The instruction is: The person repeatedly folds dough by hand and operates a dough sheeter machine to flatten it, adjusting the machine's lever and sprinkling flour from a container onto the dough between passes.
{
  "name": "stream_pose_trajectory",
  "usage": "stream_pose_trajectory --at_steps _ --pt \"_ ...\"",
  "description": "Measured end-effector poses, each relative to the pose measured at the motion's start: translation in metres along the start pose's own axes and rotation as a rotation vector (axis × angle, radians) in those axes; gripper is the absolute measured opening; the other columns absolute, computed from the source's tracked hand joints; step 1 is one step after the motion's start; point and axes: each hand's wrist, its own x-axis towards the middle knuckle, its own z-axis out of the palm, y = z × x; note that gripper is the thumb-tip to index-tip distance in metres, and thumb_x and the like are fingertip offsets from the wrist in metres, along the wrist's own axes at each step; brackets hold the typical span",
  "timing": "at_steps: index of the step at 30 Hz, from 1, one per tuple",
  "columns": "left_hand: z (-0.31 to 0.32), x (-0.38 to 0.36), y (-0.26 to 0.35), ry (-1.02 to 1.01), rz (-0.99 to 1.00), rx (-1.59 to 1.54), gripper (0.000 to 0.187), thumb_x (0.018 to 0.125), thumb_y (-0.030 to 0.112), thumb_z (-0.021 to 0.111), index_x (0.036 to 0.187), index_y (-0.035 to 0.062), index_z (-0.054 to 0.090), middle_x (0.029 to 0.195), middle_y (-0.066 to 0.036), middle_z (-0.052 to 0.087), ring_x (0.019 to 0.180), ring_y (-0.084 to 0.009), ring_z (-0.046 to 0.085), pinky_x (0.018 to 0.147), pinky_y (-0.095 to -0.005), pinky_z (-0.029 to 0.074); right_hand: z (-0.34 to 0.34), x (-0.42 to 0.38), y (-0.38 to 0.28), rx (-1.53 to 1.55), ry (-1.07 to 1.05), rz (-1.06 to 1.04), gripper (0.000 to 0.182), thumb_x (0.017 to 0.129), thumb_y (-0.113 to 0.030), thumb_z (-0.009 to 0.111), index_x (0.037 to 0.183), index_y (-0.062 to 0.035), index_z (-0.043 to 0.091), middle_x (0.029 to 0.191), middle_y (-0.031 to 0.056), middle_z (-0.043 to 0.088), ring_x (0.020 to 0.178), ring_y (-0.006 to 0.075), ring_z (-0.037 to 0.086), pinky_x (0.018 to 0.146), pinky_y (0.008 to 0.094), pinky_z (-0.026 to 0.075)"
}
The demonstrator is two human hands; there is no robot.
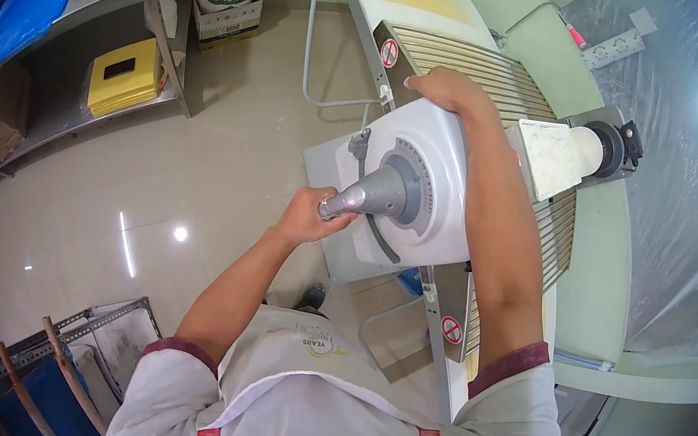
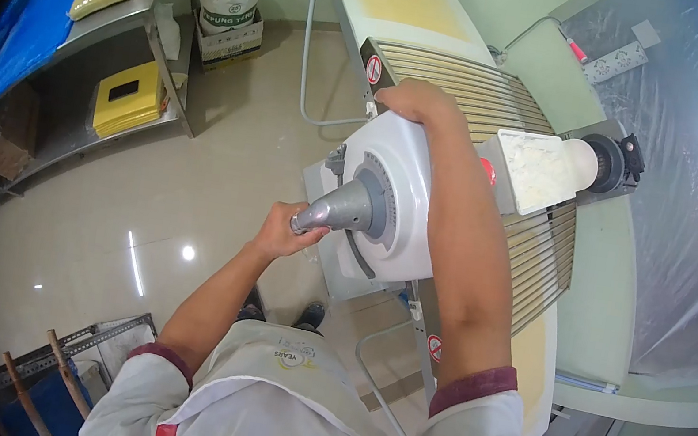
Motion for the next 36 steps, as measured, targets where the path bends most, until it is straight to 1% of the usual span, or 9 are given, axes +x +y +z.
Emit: stream_pose_trajectory --at_steps 5,10,14,18,24,28,29,34,36 --pt "0.003 -0.002 -0.01 -0.034 0.003 0.06 0.025 0.074 0.021 0.076 0.084 0.0003 0.067 0.066 -0.012 0.064 0.059 -0.0159 0.061 0.058 -0.0303 0.049 -0.002 -0.008 -0.004 -0.045 0.049 -0.025 0.055 0.083 -0.048 0.048 0.109 -0.0031 0.067 0.119 0.0232 0.061 0.108 0.0371 0.059 0.093 0.0435 0.043" --pt "0.007 -0.003 0.003 0.015 -0.046 0.037 0.024 0.076 0.021 0.075 0.084 -0.0002 0.066 0.064 -0.005 0.062 0.059 -0.0108 0.055 0.058 -0.0278 0.047 0.02 -0.041 0.009 0.219 0.396 -0.351 0.049 0.087 -0.041 0.056 0.115 -0.001 0.062 0.108 0.0209 0.065 0.102 0.0383 0.061 0.09 0.0455 0.045" --pt "0.012 -0.007 -0.012 0.037 -0.13 0.022 0.023 0.077 0.02 0.075 0.083 -0.0007 0.067 0.068 -0.003 0.064 0.061 -0.0102 0.056 0.058 -0.0269 0.047 0.073 -0.141 0.044 0.387 0.816 -0.686 0.046 0.085 -0.028 0.063 0.124 -0.005 0.056 0.129 0.0175 0.055 0.118 0.0361 0.051 0.099 0.0436 0.04" --pt "0.018 -0.01 0.004 0.082 -0.173 -0.114 0.023 0.081 0.021 0.073 0.085 0.0 0.064 0.072 -0.004 0.063 0.065 -0.013 0.06 0.061 -0.0275 0.049 0.138 -0.262 0.159 0.726 0.862 -0.325 0.049 0.082 -0.015 0.066 0.129 -0.0052 0.053 0.135 0.0143 0.051 0.129 0.0304 0.045 0.108 0.0403 0.034" --pt "0.019 -0.011 -0.017 0.141 -0.12 -0.13 0.031 0.085 0.027 0.069 0.092 -0.002 0.058 0.077 -0.008 0.061 0.069 -0.0171 0.059 0.066 -0.0321 0.049 0.384 -0.436 0.426 0.881 1.203 1.194 0.037 0.092 -0.006 0.049 0.129 -0.0017 0.052 0.13 0.016 0.056 0.123 0.0255 0.052 0.101 0.035 0.041" --pt "0.027 -0.01 -0.013 0.219 -0.119 -0.177 0.032 0.085 0.03 0.068 0.087 0.0004 0.057 0.072 -0.006 0.057 0.068 -0.017 0.056 0.064 -0.0322 0.048 0.454 -0.389 0.429 0.826 1.301 1.071 0.046 0.091 -0.004 0.046 0.136 -0.0015 0.046 0.134 0.0163 0.053 0.124 0.0235 0.05 0.103 0.0318 0.038" --pt "0.023 -0.011 -0.016 0.197 -0.106 -0.149 0.032 0.086 0.031 0.068 0.087 0.0014 0.056 0.072 -0.006 0.056 0.068 -0.0169 0.055 0.064 -0.0321 0.047 0.424 -0.363 0.4 1.327 1.242 1.072 0.05 0.089 -0.001 0.044 0.139 0.0 0.043 0.136 0.0159 0.052 0.125 0.0222 0.049 0.104 0.0295 0.036" --pt "0.027 -0.011 -0.012 0.175 -0.098 -0.064 0.036 0.087 0.038 0.065 0.083 0.0045 0.054 0.073 -0.004 0.054 0.068 -0.0161 0.053 0.064 -0.031 0.046 0.41 -0.31 0.338 2.002 1.463 0.547 0.062 0.085 0.006 0.045 0.145 0.0002 0.031 0.148 0.0182 0.037 0.138 0.0252 0.035 0.11 0.0298 0.028" --pt "0.031 -0.011 -0.008 0.199 -0.112 -0.013 0.035 0.091 0.039 0.059 0.079 0.0066 0.053 0.072 -0.004 0.054 0.068 -0.0168 0.053 0.069 -0.0332 0.045 0.413 -0.326 0.359 1.244 1.208 0.562 0.065 0.086 -0.001 0.05 0.146 0.0012 0.025 0.15 0.0223 0.03 0.141 0.0287 0.028 0.113 0.0357 0.024"
